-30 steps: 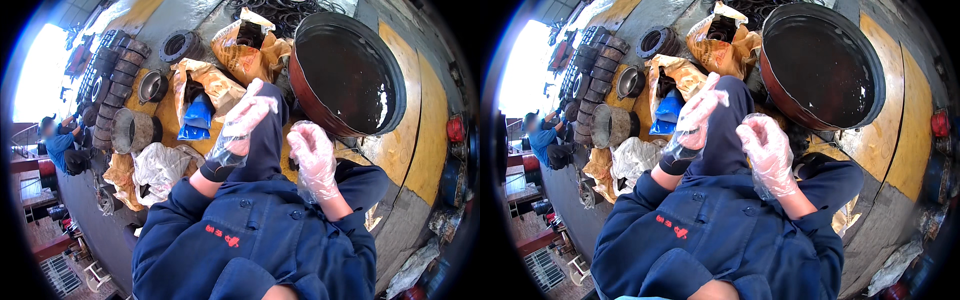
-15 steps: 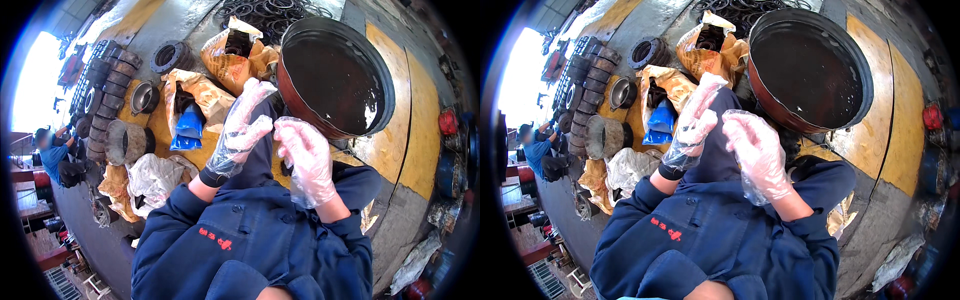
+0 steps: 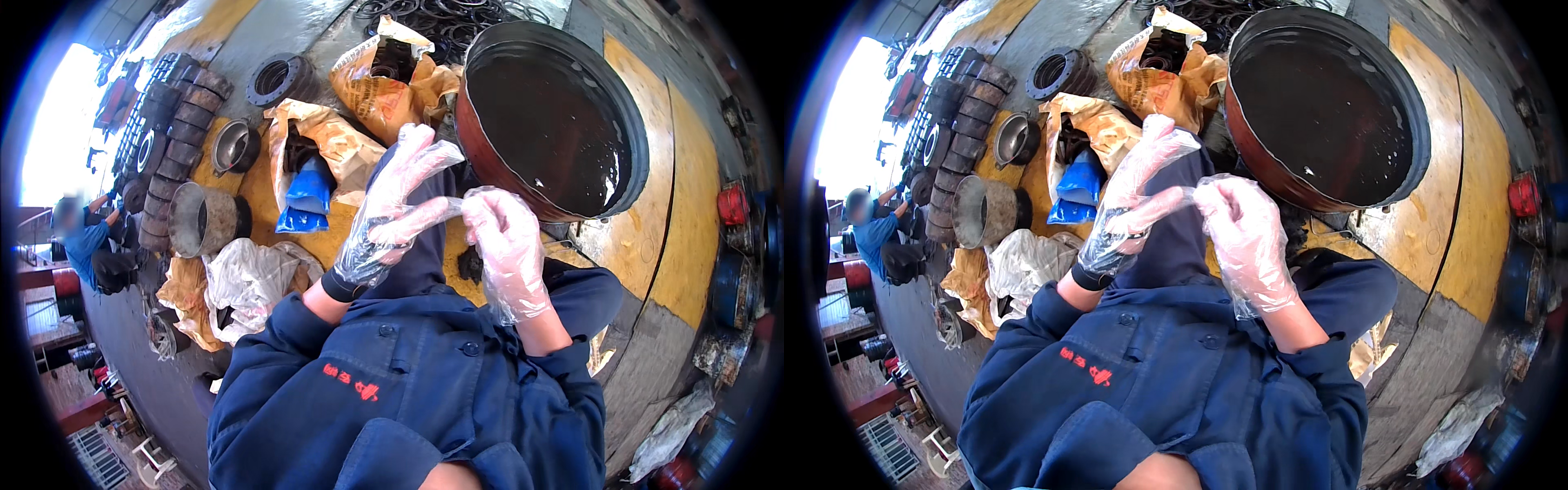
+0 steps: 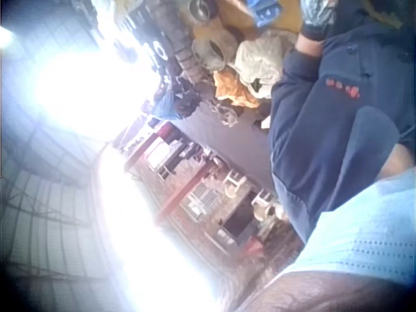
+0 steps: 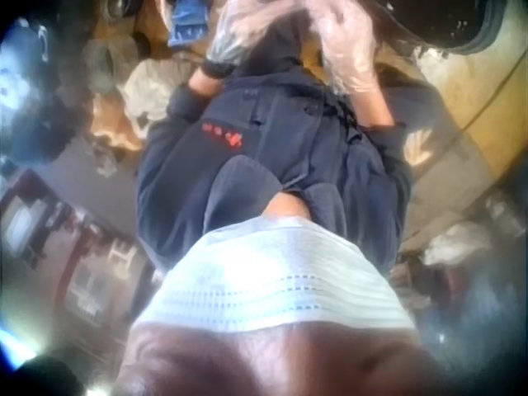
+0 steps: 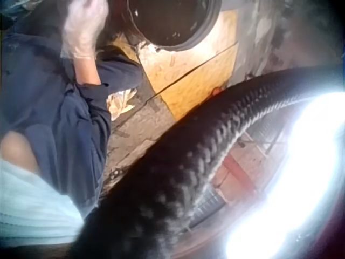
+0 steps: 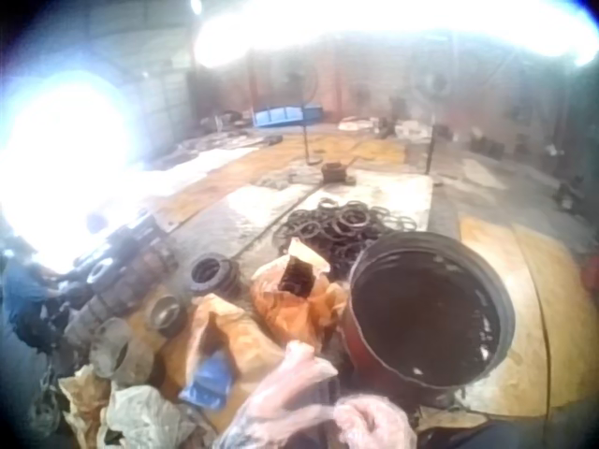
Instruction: The person sits on the floor of a workshop, puts on clear plastic gloves, and then blue rubber gloves. They pick up a metal ring from a pile and use a brush to coat it with a dark liquid from a bucket, repeating the process for multiple rings.
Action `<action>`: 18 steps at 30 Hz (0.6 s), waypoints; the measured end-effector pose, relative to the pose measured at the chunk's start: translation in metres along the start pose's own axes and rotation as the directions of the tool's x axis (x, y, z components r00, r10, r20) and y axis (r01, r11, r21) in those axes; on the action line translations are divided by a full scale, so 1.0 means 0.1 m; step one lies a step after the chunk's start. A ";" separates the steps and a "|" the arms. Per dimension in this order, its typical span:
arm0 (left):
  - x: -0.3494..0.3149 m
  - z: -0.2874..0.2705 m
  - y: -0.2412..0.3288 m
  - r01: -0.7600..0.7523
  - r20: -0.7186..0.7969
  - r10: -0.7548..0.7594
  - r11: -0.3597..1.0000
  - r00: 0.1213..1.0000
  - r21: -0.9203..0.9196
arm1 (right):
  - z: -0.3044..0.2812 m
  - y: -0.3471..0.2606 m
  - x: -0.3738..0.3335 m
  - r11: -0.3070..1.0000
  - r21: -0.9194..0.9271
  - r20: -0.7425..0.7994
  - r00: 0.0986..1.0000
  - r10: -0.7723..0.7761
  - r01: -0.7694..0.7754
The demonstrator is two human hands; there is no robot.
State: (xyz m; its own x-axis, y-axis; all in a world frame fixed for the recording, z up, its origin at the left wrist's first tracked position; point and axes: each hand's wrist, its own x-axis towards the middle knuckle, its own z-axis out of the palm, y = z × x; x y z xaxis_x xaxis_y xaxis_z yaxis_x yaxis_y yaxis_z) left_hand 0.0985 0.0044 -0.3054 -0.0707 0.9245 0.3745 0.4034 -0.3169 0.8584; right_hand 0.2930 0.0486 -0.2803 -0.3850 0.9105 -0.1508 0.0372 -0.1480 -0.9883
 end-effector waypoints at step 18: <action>0.32 0.25 -0.71 -0.233 -0.188 0.215 0.969 0.958 -0.080 | 0.53 0.08 0.09 0.378 -0.577 0.312 0.623 -0.717 0.724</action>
State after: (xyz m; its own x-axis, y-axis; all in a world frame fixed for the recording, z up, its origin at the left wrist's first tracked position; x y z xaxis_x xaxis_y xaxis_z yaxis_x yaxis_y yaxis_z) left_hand 0.0903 0.0619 -0.3628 -0.1528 0.7778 0.6096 0.3340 -0.5399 0.7726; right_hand 0.2408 0.0346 -0.2883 -0.5546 0.5526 0.6222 0.2669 0.8263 -0.4959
